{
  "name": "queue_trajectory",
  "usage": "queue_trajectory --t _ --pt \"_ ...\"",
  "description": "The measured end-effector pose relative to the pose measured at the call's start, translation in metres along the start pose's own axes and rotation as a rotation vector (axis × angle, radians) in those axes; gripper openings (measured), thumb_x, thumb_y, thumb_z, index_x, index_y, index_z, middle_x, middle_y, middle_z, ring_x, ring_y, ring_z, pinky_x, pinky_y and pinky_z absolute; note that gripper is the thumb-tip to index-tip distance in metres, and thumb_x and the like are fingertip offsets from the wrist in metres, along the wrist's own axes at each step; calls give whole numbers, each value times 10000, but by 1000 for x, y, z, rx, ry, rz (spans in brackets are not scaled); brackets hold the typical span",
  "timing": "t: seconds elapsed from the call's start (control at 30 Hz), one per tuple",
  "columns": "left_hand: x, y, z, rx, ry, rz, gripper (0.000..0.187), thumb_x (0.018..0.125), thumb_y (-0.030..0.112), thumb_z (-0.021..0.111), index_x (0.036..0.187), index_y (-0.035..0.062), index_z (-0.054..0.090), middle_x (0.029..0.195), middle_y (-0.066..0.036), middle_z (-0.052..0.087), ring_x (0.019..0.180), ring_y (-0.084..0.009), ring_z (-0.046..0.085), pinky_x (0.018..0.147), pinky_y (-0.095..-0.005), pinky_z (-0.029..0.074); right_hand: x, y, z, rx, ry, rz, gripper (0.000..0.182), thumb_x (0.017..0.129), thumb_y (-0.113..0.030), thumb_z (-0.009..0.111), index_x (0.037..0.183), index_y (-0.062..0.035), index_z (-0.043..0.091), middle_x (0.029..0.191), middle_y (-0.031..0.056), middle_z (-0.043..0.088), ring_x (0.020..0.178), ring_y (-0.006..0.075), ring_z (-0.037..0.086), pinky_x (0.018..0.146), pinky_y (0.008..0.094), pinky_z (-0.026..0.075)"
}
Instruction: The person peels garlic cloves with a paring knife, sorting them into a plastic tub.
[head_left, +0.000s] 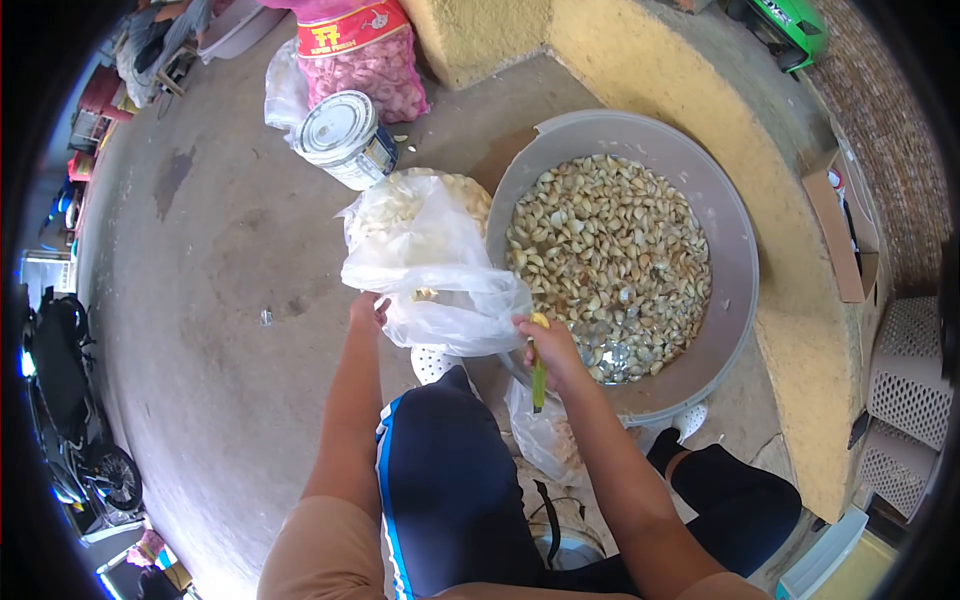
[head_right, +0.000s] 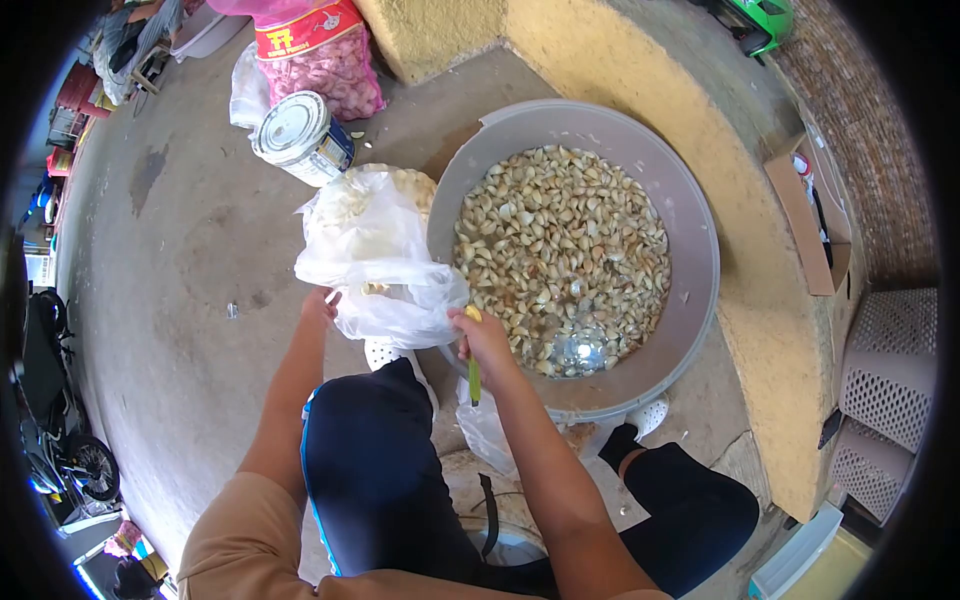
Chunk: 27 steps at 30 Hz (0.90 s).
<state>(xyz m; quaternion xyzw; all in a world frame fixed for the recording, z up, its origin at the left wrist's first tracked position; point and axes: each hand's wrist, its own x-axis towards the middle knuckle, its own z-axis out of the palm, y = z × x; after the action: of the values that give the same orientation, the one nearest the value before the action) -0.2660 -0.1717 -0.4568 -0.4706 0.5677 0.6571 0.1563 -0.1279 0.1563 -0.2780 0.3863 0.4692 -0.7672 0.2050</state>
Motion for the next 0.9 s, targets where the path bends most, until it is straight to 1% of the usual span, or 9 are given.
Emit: queue_trajectory --t 0.07,0.2,0.3,0.43,0.53,0.63,0.73,0.83,0.9 --pt "8 0 -3 51 4 -18 274 815 209 531 1040 57 494 919 -59 533 733 -183 590 447 -257 421 2 -1 -2 0 -6 16 240 800 -118 522 1021 -40 573 727 7 495 463 81 411 433 234 385" --pt "-36 25 2 40 72 192 280 789 143 505 1053 52 519 930 -59 556 701 -195 604 485 -311 489 -2 -6 0 21 5 1 236 796 -118 522 1010 -37 578 722 12 513 448 79 412 423 234 385" --pt "-75 50 0 113 147 316 240 788 130 480 1007 50 540 883 -56 567 689 -201 606 475 -300 477 -4 -9 1 39 25 -38 239 790 -125 523 995 -20 586 713 30 541 424 80 421 407 230 386" --pt "-95 71 -26 291 223 430 192 804 193 439 921 61 513 849 -68 543 754 -207 572 560 -342 470 -7 -9 2 -33 51 -159 266 782 -125 535 1020 -20 591 690 29 540 432 85 441 413 236 387" --pt "-111 89 -40 62 42 364 180 793 194 406 887 69 494 842 -74 546 749 -210 566 589 -363 474 -10 -8 3 -120 115 -264 269 770 -120 552 1015 -16 597 664 26 547 444 85 458 419 239 389" --pt "-121 104 -43 -44 37 409 203 809 211 409 936 79 497 838 -80 551 749 -215 563 604 -362 475 -2 1 -4 -283 204 -458 271 761 -120 565 1005 -10 600 659 31 564 451 83 468 419 236 388" --pt "-134 124 -45 -308 -205 431 307 836 224 451 1048 2 432 942 -120 560 805 -264 583 624 -378 507 -9 -3 -6 -317 251 -495 290 758 -144 583 1007 4 593 693 51 585 462 82 478 409 228 383" --pt "-121 137 -57 -217 -387 322 409 801 271 560 1067 -16 442 1009 -133 553 845 -269 586 681 -364 507 -24 -16 0 -202 316 -440 320 756 -165 606 1016 20 577 710 60 587 476 83 484 399 223 378" --pt "-138 130 -46 67 -181 378 454 746 271 629 1052 -27 475 1000 -146 569 856 -265 587 699 -358 496 -26 -17 1 -148 368 -423 330 758 -167 612 1021 26 566 706 55 578 486 80 485 391 220 372"
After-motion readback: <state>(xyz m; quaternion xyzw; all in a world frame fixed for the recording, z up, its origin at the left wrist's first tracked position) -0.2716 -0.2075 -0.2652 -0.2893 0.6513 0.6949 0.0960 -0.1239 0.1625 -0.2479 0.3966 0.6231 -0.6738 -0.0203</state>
